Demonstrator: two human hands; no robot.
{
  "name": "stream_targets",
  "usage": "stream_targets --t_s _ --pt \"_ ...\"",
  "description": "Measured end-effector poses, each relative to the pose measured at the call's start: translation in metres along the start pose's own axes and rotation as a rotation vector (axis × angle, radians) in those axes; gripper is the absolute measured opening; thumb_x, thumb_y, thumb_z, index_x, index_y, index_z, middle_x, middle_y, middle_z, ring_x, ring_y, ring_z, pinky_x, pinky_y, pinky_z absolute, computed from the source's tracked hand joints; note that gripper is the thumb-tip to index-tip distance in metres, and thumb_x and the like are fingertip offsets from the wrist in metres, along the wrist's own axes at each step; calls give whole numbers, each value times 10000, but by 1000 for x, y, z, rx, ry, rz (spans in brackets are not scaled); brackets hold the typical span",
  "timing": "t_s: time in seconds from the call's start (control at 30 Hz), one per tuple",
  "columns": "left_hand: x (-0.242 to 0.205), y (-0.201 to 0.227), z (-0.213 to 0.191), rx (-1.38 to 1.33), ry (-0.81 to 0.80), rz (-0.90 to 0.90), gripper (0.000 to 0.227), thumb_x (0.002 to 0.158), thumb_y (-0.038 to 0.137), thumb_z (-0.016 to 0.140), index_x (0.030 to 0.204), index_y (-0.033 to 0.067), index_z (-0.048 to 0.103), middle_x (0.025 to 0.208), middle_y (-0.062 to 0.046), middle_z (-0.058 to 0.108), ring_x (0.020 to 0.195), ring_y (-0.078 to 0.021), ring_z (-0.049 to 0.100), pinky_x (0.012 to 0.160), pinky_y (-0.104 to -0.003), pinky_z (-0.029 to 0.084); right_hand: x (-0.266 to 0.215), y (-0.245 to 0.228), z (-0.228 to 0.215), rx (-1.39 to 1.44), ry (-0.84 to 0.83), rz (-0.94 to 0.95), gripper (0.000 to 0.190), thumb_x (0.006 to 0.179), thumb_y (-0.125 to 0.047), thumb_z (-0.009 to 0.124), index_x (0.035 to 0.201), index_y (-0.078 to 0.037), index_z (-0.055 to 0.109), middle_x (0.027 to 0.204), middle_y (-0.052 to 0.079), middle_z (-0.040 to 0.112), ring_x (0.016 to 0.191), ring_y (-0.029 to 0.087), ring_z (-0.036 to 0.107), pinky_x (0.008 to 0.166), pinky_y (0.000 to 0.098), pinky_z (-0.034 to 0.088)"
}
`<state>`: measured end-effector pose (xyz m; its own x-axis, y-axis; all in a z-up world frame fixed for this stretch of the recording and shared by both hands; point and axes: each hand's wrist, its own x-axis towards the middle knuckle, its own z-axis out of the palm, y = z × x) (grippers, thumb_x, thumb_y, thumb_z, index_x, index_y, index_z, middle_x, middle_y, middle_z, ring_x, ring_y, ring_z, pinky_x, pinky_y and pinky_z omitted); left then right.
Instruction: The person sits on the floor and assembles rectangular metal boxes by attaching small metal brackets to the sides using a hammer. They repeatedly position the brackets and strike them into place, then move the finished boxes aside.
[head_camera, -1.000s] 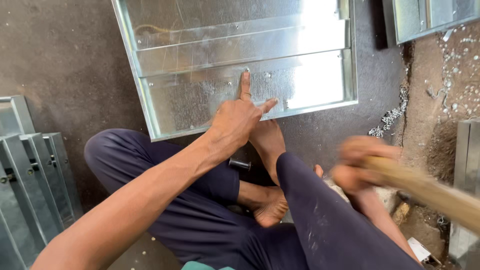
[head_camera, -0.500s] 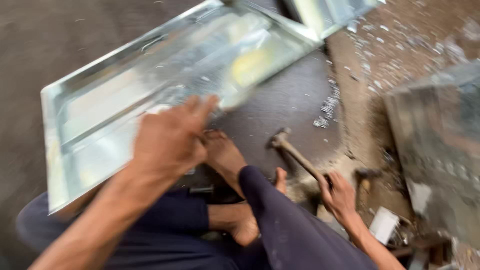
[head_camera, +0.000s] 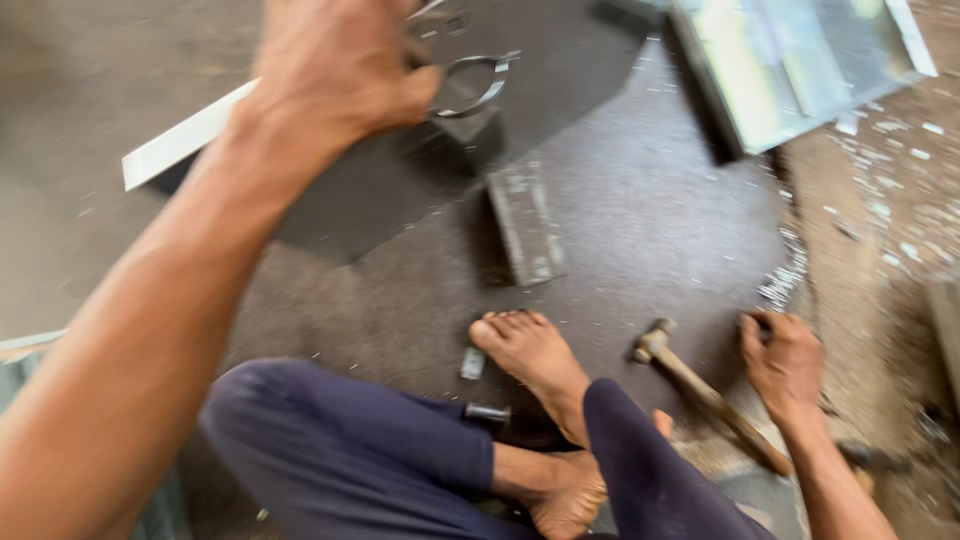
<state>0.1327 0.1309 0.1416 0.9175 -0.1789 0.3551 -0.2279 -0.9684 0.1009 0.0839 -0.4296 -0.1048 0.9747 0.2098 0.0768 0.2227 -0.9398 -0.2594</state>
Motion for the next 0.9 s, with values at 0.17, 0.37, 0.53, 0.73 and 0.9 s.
stream_targets --t_s 0.17,0.37,0.53,0.73,0.9 --pt "6 -6 11 -189 -177 -139 220 833 214 851 921 30 771 837 -47 769 715 -223 750 623 -389 598 8 -39 -22 292 -51 259 307 1099 -314 684 1095 -9 720 855 132 708 705 210 654 603 373 523" --pt "23 10 20 2 -258 -231 401 723 337 921 1017 107 776 859 -83 767 786 -275 728 687 -439 579 67 -216 -10 1038 -122 91 232 1000 -249 705 1048 -28 757 834 50 711 704 102 621 606 258 507" --pt "25 23 5 52 -213 -177 530 630 364 980 979 42 745 877 -127 750 812 -284 730 696 -435 589 113 -356 35 1840 -252 172 224 963 -176 730 1108 -6 721 969 43 740 853 120 694 716 259 548" --pt "24 24 9 -3 -107 -156 433 591 131 891 977 25 725 848 -172 715 780 -368 715 623 -451 577 127 -408 48 1968 -95 115 191 1006 -153 741 1109 6 718 946 49 706 801 103 612 700 246 491" --pt "18 20 13 -125 -21 -171 370 627 80 793 987 39 717 810 -150 721 755 -371 721 634 -473 563 121 -412 45 1983 -17 185 204 984 -156 745 1107 3 711 944 50 722 804 107 636 695 242 487"
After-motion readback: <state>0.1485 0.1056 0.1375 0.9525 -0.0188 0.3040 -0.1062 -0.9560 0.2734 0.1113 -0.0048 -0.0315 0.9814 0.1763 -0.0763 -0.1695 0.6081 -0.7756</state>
